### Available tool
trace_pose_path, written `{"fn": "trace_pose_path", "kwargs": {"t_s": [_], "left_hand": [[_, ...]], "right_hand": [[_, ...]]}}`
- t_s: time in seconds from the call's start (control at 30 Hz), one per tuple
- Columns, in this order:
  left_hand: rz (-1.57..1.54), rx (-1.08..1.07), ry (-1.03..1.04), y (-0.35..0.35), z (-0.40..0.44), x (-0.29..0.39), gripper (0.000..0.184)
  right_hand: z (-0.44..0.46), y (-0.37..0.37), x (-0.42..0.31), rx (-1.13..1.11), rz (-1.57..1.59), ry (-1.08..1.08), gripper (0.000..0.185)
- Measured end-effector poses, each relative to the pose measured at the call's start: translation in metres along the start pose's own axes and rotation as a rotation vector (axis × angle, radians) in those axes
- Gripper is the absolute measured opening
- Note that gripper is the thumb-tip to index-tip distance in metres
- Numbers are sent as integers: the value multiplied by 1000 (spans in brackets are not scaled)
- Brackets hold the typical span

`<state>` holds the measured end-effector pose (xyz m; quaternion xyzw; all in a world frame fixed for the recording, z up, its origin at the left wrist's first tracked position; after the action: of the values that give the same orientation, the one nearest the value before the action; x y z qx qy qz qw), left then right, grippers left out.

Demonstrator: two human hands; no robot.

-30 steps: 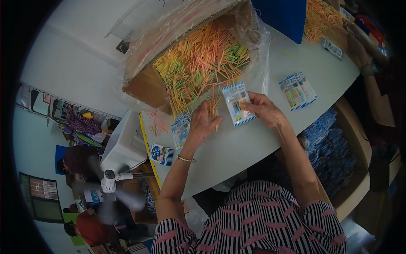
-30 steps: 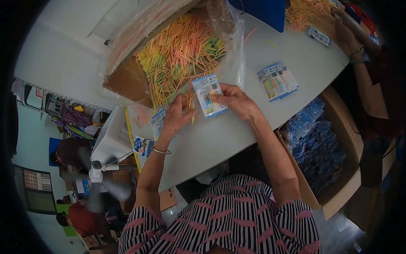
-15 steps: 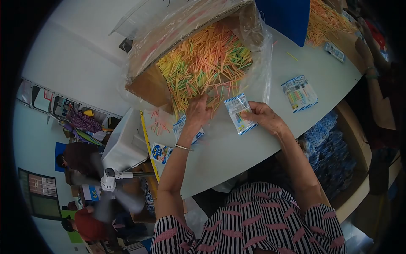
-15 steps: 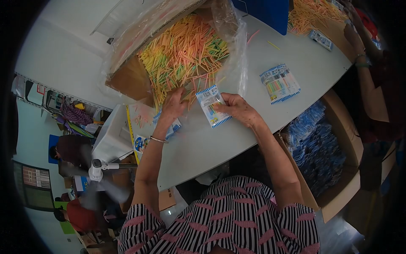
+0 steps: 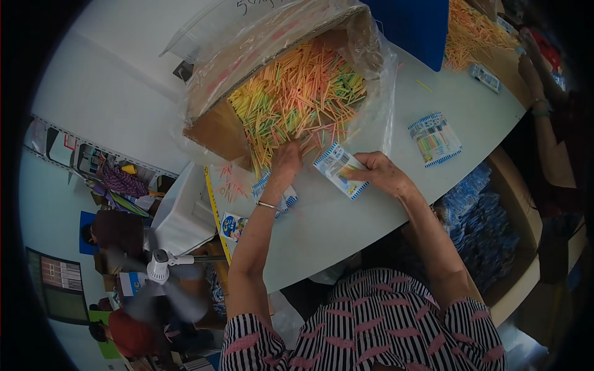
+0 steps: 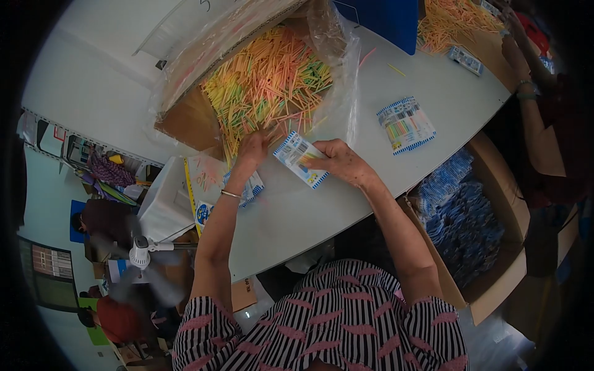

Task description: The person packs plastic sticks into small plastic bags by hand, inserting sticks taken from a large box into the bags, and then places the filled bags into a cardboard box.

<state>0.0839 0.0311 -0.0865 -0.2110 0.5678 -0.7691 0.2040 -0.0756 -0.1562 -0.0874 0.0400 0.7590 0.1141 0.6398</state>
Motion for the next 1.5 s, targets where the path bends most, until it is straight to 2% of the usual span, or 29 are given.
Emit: {"fn": "trace_pose_path", "kwargs": {"t_s": [0.07, 0.13, 0.17, 0.23, 0.27, 0.33, 0.47, 0.53, 0.67, 0.73, 0.87, 0.93, 1.17, 1.33, 1.5], "left_hand": [[-54, 54, -23, -1, -2, -16, 14], [-403, 36, -256, -8, -3, -29, 12], [-401, 36, -257, -12, -5, -33, 12], [-956, 99, -291, -28, -8, -28, 13], [-956, 101, -291, -36, -8, -21, 13], [-1151, 191, -434, -56, -8, 0, 15], [-1196, 294, -369, -66, -7, 9, 17], [-1147, 328, -244, -68, -5, 11, 17], [-1189, 353, -260, -72, -5, 22, 18], [-1346, 387, -258, -75, -4, 35, 18], [-1344, 376, -216, -70, -5, 43, 18], [-1387, 301, -201, -66, -7, 50, 18], [-1480, 352, -305, -58, -14, 62, 16], [-1691, 357, -377, -55, -10, 63, 11], [-1683, 309, -311, -56, -4, 68, 12]], "right_hand": [[5, 2, -2, -5, 17, -4, 21], [11, 4, -2, -31, 40, 47, 26], [14, 5, -4, -34, 42, 46, 26], [19, 9, -7, -55, 12, 87, 26], [22, 10, -6, -56, 11, 86, 26], [30, 13, -1, -109, 41, 41, 25], [37, 14, 4, -141, 27, 20, 24], [36, 15, 2, -144, 57, 62, 26], [40, 11, 10, -160, 75, 80, 29], [41, 11, 12, -181, 114, 63, 29], [39, 14, 8, -197, 134, 73, 30], [37, 14, 5, -218, 136, 87, 32], [37, 15, 7, -226, 154, 96, 29], [38, 16, 7, -259, 175, 108, 32], [37, 21, 5, -249, 226, 56, 29]]}}
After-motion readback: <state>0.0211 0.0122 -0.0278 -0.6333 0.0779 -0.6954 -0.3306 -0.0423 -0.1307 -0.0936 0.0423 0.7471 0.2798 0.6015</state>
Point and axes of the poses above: each hand's wrist, its own z-axis towards the middle knuckle, its own y-axis out of the palm, x = y × z, the point moved 1 cm from there along z, towards the middle knuckle, and after that the axes turned 9 degrees about y, right-handed, at the moved point
